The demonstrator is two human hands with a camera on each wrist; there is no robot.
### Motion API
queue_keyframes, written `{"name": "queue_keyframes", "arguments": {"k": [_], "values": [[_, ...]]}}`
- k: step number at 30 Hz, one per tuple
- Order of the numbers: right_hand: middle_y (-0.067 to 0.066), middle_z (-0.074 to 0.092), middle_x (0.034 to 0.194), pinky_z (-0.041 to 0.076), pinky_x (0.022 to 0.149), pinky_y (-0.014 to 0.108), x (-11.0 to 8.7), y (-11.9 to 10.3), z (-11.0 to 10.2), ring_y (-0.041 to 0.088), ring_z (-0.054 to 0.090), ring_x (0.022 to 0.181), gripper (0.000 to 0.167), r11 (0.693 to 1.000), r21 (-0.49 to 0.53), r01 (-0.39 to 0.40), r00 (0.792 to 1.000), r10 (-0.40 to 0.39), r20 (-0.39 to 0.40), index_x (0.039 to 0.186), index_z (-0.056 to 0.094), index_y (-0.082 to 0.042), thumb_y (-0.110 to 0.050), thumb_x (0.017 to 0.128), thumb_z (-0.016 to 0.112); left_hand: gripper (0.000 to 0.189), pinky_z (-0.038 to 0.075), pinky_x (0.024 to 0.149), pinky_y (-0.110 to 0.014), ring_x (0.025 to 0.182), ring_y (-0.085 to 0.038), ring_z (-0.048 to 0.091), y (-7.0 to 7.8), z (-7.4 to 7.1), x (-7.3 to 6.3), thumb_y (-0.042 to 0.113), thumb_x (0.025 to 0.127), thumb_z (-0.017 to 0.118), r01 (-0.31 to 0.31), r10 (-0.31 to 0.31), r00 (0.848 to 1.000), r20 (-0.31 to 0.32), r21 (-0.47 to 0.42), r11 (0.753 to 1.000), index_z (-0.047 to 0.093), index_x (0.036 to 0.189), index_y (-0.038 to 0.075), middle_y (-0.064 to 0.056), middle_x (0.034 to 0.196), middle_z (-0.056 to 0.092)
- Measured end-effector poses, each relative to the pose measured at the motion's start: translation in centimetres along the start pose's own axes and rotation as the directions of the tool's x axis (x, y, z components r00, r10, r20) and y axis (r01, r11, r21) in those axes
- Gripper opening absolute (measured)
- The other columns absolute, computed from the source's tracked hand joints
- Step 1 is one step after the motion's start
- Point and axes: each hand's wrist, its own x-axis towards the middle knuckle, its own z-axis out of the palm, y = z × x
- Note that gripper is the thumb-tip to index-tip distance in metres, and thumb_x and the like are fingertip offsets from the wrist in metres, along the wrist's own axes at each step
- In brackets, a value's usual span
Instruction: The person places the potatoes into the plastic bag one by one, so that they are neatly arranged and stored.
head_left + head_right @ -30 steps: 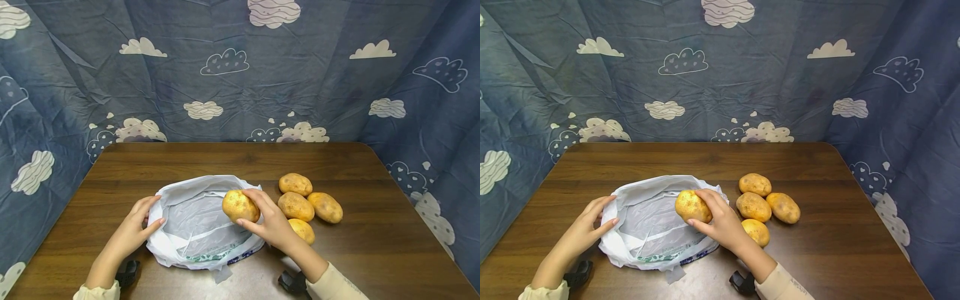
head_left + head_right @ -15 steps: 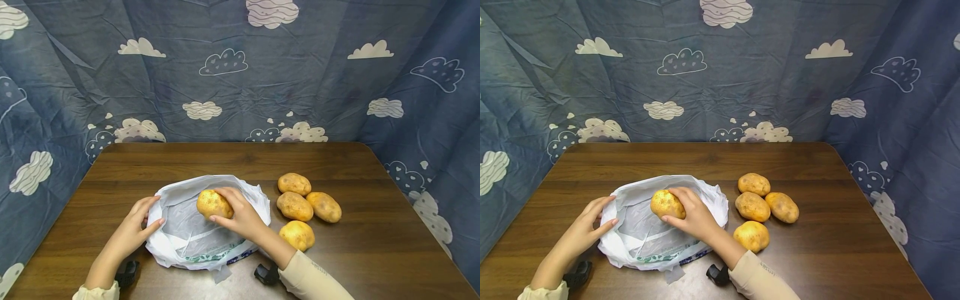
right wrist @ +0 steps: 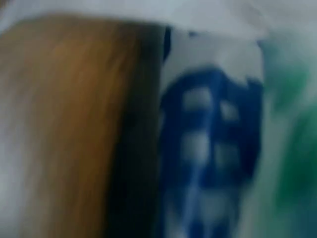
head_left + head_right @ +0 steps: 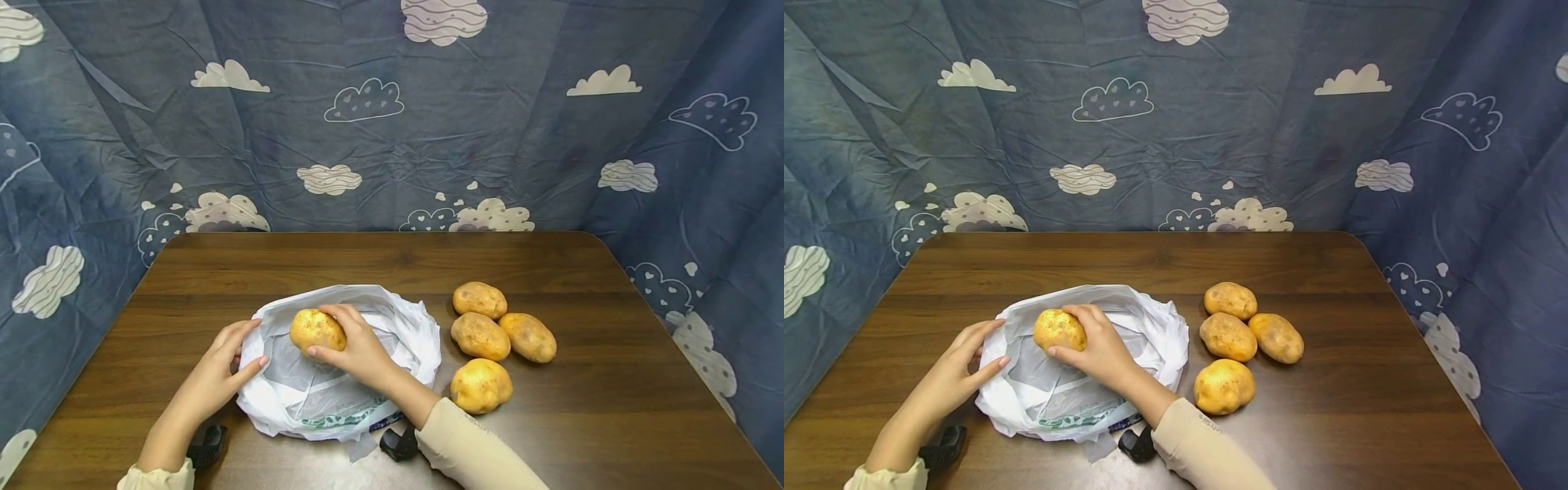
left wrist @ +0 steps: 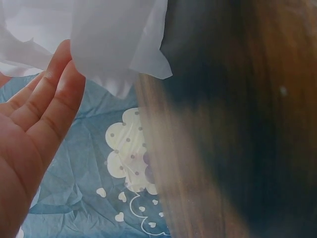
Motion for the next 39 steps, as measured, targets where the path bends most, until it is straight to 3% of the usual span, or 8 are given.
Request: {"name": "queue_keyframes", "arguments": {"k": [8,20,39], "values": [[0.002,0.049,0.113,0.041,0.083,0.027,1.0,-0.3,2.5,0.012,0.048,0.098,0.059,0.994,0.055,-0.090,0.996,0.091,-0.014,0.123,0.049,-0.013,-0.035,0.073,0.073,0.057,0.045,0.069,-0.027,0.085,-0.017,0.049,-0.1,0.1,0.0,0.009,0.079,0.068,-0.012,0.012,1.000,-0.009,0.007,1.000,0.042,0.130,0.002,-0.015,0.123,0.042],[0.004,0.049,0.116,0.039,0.087,0.029,1.7,-0.7,5.0,0.014,0.047,0.101,0.060,0.962,0.128,-0.240,0.969,0.245,-0.021,0.124,0.049,-0.011,-0.032,0.073,0.073,0.057,0.043,0.069,-0.025,0.082,-0.015,0.049,0.0,-0.1,-0.1,0.011,0.080,0.068,0.001,-0.001,1.000,-0.011,0.008,1.000,0.043,0.130,0.003,-0.014,0.123,0.042],[0.003,0.047,0.121,0.037,0.091,0.029,1.5,-0.6,5.6,0.014,0.046,0.107,0.063,0.956,0.144,-0.258,0.965,0.262,-0.011,0.127,0.047,-0.011,-0.036,0.075,0.072,0.056,0.046,0.069,-0.031,0.083,-0.018,0.052,0.1,0.0,-0.1,0.012,0.081,0.067,0.020,-0.020,1.000,0.010,0.002,1.000,0.042,0.130,0.002,-0.016,0.124,0.041]]}}
